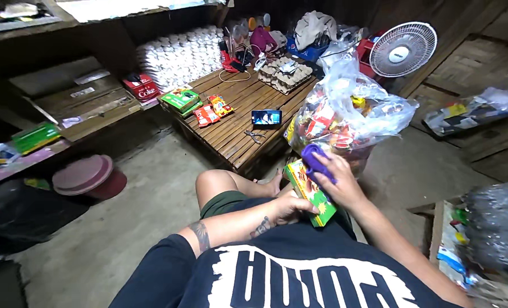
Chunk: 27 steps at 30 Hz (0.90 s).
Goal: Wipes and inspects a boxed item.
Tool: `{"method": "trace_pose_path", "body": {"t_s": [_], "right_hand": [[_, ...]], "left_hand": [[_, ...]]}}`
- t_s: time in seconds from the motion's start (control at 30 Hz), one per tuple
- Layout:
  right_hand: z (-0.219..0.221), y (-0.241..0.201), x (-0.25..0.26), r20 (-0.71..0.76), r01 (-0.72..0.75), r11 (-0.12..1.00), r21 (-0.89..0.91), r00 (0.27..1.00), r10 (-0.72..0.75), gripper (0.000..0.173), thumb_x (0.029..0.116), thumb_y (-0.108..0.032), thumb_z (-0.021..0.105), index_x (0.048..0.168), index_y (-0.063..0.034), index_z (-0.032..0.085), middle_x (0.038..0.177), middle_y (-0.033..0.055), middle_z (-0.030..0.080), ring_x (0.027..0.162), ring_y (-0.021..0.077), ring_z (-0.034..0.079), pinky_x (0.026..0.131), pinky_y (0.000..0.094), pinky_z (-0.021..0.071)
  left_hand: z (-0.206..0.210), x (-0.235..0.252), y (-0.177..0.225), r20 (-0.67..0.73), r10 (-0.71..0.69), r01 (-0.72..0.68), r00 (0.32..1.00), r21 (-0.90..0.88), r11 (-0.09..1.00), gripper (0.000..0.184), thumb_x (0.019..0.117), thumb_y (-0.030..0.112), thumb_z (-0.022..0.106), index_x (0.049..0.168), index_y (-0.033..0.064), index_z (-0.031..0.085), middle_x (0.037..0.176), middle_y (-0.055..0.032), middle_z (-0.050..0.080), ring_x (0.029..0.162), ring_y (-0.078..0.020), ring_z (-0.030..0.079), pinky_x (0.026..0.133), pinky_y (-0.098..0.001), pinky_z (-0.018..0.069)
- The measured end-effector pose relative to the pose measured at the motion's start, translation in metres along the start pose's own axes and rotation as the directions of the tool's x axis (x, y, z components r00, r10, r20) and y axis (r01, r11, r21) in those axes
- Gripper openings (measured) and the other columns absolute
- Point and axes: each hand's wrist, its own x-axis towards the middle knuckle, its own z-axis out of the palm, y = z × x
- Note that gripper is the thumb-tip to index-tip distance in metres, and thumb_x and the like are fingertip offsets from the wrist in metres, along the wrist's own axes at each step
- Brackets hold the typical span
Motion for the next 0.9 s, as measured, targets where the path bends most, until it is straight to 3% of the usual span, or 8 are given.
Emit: {"method": "trace_pose_path", "body": {"t_s": [0.07, 0.27, 0.37, 0.47, 0.53, 0.67, 0.77, 0.9], "right_hand": [[0.012, -0.008, -0.002, 0.059, 0.031, 0.999, -0.042, 0.998, -0.028, 0.054, 0.1023, -0.051, 0.044, 0.144, -0.0214, 0.061, 0.148, 0.0157, 0.055, 0.139, 0.0376, 0.049, 0.111, 0.0605, 0.0399], [0.014, -0.021, -0.01, 0.077, 0.232, 0.968, 0.09, 0.968, -0.239, 0.047, 0.103, -0.04, 0.046, 0.139, -0.0175, 0.064, 0.142, 0.0151, 0.06, 0.131, 0.032, 0.056, 0.108, 0.0506, 0.0443], [0.012, -0.003, -0.002, 0.086, 0.124, 0.989, 0.083, 0.988, -0.131, 0.046, 0.0995, -0.037, 0.051, 0.139, -0.018, 0.065, 0.142, 0.0171, 0.059, 0.132, 0.0345, 0.055, 0.108, 0.0548, 0.0439], [0.015, 0.014, 0.01, 0.072, -0.113, 0.993, -0.019, 0.991, 0.114, 0.047, 0.0996, -0.043, 0.05, 0.139, -0.0215, 0.063, 0.143, 0.0144, 0.059, 0.131, 0.0362, 0.055, 0.101, 0.062, 0.0455], [0.019, 0.012, 0.013, 0.058, -0.165, 0.986, -0.022, 0.984, 0.166, 0.045, 0.1001, -0.041, 0.051, 0.138, -0.0193, 0.063, 0.143, 0.0155, 0.058, 0.133, 0.0365, 0.053, 0.105, 0.06, 0.0432], [0.024, -0.017, 0.01, 0.035, 0.021, 0.998, 0.059, 0.999, -0.023, 0.039, 0.0993, -0.034, 0.054, 0.131, -0.0174, 0.069, 0.138, 0.0168, 0.062, 0.128, 0.0359, 0.057, 0.104, 0.054, 0.0466], [0.029, -0.027, 0.009, -0.011, 0.22, 0.966, 0.136, 0.975, -0.221, 0.035, 0.0985, -0.031, 0.055, 0.127, -0.0193, 0.072, 0.135, 0.0144, 0.064, 0.125, 0.03, 0.06, 0.104, 0.0477, 0.0489], [0.028, -0.007, 0.017, -0.015, 0.152, 0.979, 0.133, 0.988, -0.151, 0.037, 0.0982, -0.031, 0.055, 0.128, -0.0164, 0.071, 0.136, 0.0166, 0.064, 0.127, 0.0335, 0.059, 0.104, 0.0506, 0.0487]], "left_hand": [[-0.004, -0.001, -0.001, -0.072, -0.015, 0.013, 0.997, -0.034, 0.999, 0.028, 0.0825, -0.002, 0.06, 0.109, 0.0068, 0.061, 0.097, -0.0059, 0.074, 0.09, -0.0151, 0.072, 0.084, -0.0356, 0.0596], [-0.007, -0.001, 0.003, -0.14, -0.076, 0.065, 0.987, -0.083, 0.994, 0.017, 0.084, -0.002, 0.058, 0.092, 0.0106, 0.066, 0.087, -0.0034, 0.074, 0.083, -0.013, 0.071, 0.08, -0.033, 0.059], [-0.004, -0.001, 0.004, -0.117, -0.089, 0.079, 0.989, -0.09, 0.993, 0.021, 0.0857, -0.004, 0.058, 0.102, 0.0078, 0.063, 0.093, -0.0063, 0.074, 0.086, -0.016, 0.072, 0.082, -0.0352, 0.06], [-0.003, -0.001, 0.005, -0.067, -0.104, 0.099, 0.992, -0.076, 0.992, 0.024, 0.0861, -0.004, 0.058, 0.106, 0.0082, 0.064, 0.096, -0.0064, 0.075, 0.089, -0.0157, 0.073, 0.083, -0.0347, 0.0602], [-0.004, -0.002, 0.006, -0.064, -0.121, 0.117, 0.991, -0.063, 0.991, 0.025, 0.0848, -0.003, 0.059, 0.105, 0.0095, 0.065, 0.097, -0.0056, 0.075, 0.089, -0.0148, 0.073, 0.083, -0.0342, 0.0601], [-0.008, 0.0, 0.009, -0.063, -0.163, 0.161, 0.985, -0.044, 0.986, 0.023, 0.0856, -0.002, 0.058, 0.103, 0.0109, 0.065, 0.096, -0.0041, 0.075, 0.088, -0.0137, 0.072, 0.082, -0.0328, 0.0599], [-0.007, 0.002, 0.01, -0.071, -0.207, 0.206, 0.976, -0.021, 0.978, 0.018, 0.0861, 0.001, 0.057, 0.093, 0.0143, 0.067, 0.09, -0.0008, 0.074, 0.083, -0.011, 0.071, 0.078, -0.03, 0.0592], [-0.011, 0.003, 0.003, -0.068, -0.174, 0.172, 0.982, -0.037, 0.984, 0.02, 0.0862, 0.0, 0.06, 0.103, 0.0102, 0.065, 0.095, -0.0051, 0.075, 0.087, -0.0153, 0.073, 0.081, -0.0347, 0.0602]]}}
